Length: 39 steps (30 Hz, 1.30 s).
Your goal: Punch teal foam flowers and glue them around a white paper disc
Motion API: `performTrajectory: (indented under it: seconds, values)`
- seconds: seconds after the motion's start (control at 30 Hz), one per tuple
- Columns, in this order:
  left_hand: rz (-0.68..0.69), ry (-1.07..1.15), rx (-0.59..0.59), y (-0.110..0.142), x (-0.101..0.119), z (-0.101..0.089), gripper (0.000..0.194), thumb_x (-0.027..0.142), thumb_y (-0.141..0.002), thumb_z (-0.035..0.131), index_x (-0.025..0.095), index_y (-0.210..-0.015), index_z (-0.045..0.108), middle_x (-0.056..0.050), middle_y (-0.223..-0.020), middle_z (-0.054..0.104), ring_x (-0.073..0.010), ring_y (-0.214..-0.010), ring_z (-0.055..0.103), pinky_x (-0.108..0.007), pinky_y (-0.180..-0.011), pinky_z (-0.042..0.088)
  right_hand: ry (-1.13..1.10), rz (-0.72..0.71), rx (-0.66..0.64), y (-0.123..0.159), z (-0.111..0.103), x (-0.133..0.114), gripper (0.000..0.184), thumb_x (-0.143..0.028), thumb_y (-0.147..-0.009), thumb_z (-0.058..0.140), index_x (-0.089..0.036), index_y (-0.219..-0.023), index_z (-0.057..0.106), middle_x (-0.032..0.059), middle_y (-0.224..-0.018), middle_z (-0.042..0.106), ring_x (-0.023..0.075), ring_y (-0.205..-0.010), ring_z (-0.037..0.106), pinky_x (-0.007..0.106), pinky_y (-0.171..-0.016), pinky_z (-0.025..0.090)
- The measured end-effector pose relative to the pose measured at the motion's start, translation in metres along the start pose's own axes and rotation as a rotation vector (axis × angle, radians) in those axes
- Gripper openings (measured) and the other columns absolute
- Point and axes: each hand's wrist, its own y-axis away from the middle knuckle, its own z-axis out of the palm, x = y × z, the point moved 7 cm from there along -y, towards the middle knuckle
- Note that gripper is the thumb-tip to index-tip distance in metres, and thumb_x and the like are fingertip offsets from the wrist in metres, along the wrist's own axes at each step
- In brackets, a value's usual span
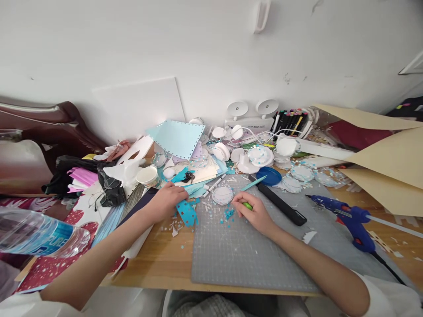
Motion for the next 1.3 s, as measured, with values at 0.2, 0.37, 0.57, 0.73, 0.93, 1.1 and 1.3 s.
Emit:
performTrajectory:
  seconds: [0.2, 0.37, 0.57, 0.73, 0.93, 1.1, 1.3]
  values:
    - [-0.263, -0.063, 0.171, -0.011, -0.046, -0.066, 0.024, 0.012, -0.077, 0.047, 0.018, -0.095, 0.063, -0.005, -0.097, 0.068, -0.023, -0.092, 0.062, -0.034, -0.082, 0.039, -0.026, 0.007, 0.015, -0.001, -0.001, -0.001, 0.016, -0.033, -0.086, 0.053, -0.018, -0.08, 0.054, -0.0043, -0.055, 0.05, 0.0111, -0.052, 0.048, 0.025, -0.054, 0.037]
    - [-0.568, -0.391, 0.112, -0.043, -0.093, -0.083, 0.034, 0.008, -0.077, 0.041, 0.015, -0.103, 0.061, -0.012, -0.104, 0.065, -0.0287, -0.101, 0.059, -0.039, -0.086, 0.038, -0.047, 0.009, 0.077, -0.001, -0.006, 0.004, 0.017, -0.035, -0.085, 0.053, -0.019, -0.08, 0.054, -0.0042, -0.054, 0.051, 0.0111, -0.05, 0.049, 0.024, -0.051, 0.037]
    - [-0.53, -0.339, -0.054, -0.062, -0.11, -0.037, 0.048, 0.013, -0.072, 0.05, 0.015, -0.119, 0.056, -0.014, -0.115, 0.061, -0.0329, -0.106, 0.057, -0.042, -0.088, 0.041, -0.083, 0.003, 0.145, -0.001, -0.01, 0.008, 0.016, -0.035, -0.084, 0.055, -0.019, -0.079, 0.055, -0.0042, -0.054, 0.051, 0.0108, -0.049, 0.049, 0.023, -0.05, 0.037]
    - [-0.473, -0.295, 0.054, -0.054, -0.089, -0.042, 0.06, 0.012, -0.07, 0.047, 0.017, -0.129, 0.049, -0.014, -0.138, 0.045, -0.036, -0.123, 0.044, -0.048, -0.097, 0.038, -0.113, -0.029, 0.2, 0.0, -0.014, 0.005, 0.016, -0.034, -0.084, 0.054, -0.019, -0.078, 0.054, -0.0043, -0.053, 0.05, 0.0105, -0.047, 0.047, 0.023, -0.047, 0.034]
    - [-0.27, 0.173, 0.048, -0.04, -0.032, -0.023, 0.029, 0.017, -0.076, 0.043, 0.016, -0.1, 0.06, -0.007, -0.098, 0.063, -0.0218, -0.089, 0.061, -0.033, -0.081, 0.049, -0.161, -0.055, 0.262, 0.0, -0.019, 0.003, 0.017, -0.035, -0.085, 0.055, -0.019, -0.079, 0.054, -0.0047, -0.053, 0.05, 0.0098, -0.047, 0.046, 0.023, -0.047, 0.035]
    - [-0.235, 0.18, -0.088, -0.011, -0.002, 0.017, 0.018, 0.021, -0.08, 0.048, 0.017, -0.094, 0.059, -0.008, -0.092, 0.062, -0.0238, -0.087, 0.06, -0.034, -0.075, 0.048, -0.203, -0.046, 0.251, -0.001, -0.016, 0.002, 0.021, -0.038, -0.088, 0.049, -0.019, -0.081, 0.054, -0.005, -0.051, 0.048, 0.0097, -0.046, 0.044, 0.022, -0.045, 0.032]
    - [-0.27, 0.155, -0.097, 0.001, 0.005, 0.035, 0.017, 0.013, -0.082, 0.045, 0.016, -0.092, 0.059, -0.011, -0.095, 0.062, -0.0252, -0.092, 0.06, -0.035, -0.079, 0.048, -0.226, -0.014, 0.251, -0.001, -0.014, 0.005, 0.023, -0.039, -0.089, 0.048, -0.019, -0.08, 0.056, -0.0044, -0.05, 0.048, 0.0096, -0.047, 0.043, 0.02, -0.042, 0.029]
